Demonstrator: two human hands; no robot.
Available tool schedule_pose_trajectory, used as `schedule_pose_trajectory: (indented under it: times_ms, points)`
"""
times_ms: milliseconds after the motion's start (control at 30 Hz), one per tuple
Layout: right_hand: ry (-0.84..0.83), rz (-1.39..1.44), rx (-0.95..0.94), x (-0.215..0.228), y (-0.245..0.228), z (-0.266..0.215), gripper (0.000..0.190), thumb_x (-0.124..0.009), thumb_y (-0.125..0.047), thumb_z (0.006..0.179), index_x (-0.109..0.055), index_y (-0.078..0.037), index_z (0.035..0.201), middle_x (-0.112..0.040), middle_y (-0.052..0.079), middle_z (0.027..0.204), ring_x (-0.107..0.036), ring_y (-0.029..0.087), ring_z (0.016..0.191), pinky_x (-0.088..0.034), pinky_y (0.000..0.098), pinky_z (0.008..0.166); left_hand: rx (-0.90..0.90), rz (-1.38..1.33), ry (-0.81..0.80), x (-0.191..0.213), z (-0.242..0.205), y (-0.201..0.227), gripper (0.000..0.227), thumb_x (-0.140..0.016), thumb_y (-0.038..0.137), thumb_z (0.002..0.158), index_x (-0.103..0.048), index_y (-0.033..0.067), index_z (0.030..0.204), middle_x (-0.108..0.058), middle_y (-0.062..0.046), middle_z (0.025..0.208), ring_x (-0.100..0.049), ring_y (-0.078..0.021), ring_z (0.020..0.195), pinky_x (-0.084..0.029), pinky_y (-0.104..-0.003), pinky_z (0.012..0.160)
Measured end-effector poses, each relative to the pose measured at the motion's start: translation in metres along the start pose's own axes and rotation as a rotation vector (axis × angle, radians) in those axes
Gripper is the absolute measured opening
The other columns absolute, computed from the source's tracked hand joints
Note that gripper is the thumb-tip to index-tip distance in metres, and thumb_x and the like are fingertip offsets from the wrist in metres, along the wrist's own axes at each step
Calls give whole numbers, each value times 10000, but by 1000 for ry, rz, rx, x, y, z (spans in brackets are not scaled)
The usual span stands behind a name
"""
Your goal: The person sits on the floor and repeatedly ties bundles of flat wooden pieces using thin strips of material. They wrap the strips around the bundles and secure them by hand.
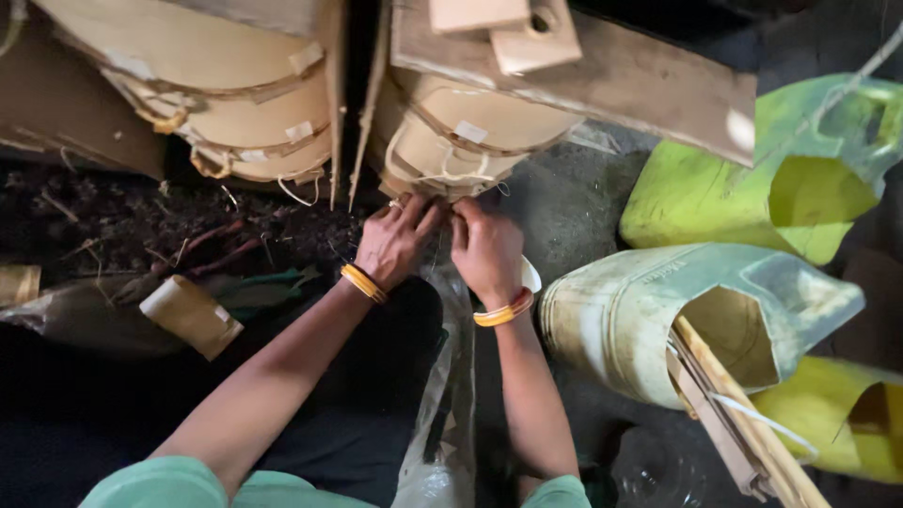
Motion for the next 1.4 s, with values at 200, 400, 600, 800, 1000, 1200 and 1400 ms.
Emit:
schedule_pose_trajectory:
  times_ms: [200,400,600,800,1000,1200,1400]
  points:
    - [-174,219,-112,1,-4,22,143,-686,-197,918,-729,-68,962,-742,136,776,-753,286,689,-569,393,630,176,-132,48,6,-3,-9,375,-722,195,817,-669,148,1185,-607,-101,1210,-590,-334,1142,-552,-417,769]
    - [-357,1012,-265,-4,0,12,275,-625,-223,1062,-781,2,1049,-763,80,886,-699,198,792,-545,362,770,484,-230,387,33,-9,-21,347,-779,75,679,-752,123,1022,-580,-174,1183,-557,-385,1063,-519,-470,829]
    - [-44,474,213,24,-35,5,163,-606,-31,994,-706,-31,1122,-759,70,1181,-726,219,1118,-553,340,988,939,-715,465,-12,-33,-50,224,-788,28,813,-711,36,1024,-719,-130,1009,-743,-249,813,-586,-352,723]
    - [70,196,382,21,-48,2,165,-666,25,950,-685,-38,1101,-749,72,1200,-711,277,1134,-573,381,981,1018,-769,446,-21,-42,-52,374,-804,-15,798,-627,-1,1127,-719,-129,868,-703,-196,732,-549,-312,661]
    - [55,190,350,9,-30,6,204,-690,3,950,-713,-54,1145,-728,90,1104,-709,300,1050,-574,405,905,1003,-1590,630,-63,-52,-39,238,-695,-139,876,-658,-23,1080,-729,-62,1013,-707,-131,931,-589,-267,868]
    - [118,193,381,3,-25,14,159,-742,-24,875,-716,-78,1023,-692,110,1016,-688,329,966,-555,422,850,1005,-1499,572,-78,-67,-32,364,-608,-141,902,-694,-19,1234,-678,-23,1082,-636,-118,952,-528,-264,879]
    - [105,355,170,-4,-16,9,121,-735,13,895,-690,-49,989,-682,104,997,-712,270,894,-574,364,733,848,-563,197,-30,-56,-53,261,-775,114,817,-750,61,1071,-652,-152,1020,-648,-326,923,-520,-393,775]
Point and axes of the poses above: each hand's wrist, its own z-axis towards the middle knuckle, its own x-axis out of the back of the hand, y = z × x, the point moved 10 cm from there along z, towards the middle knuckle
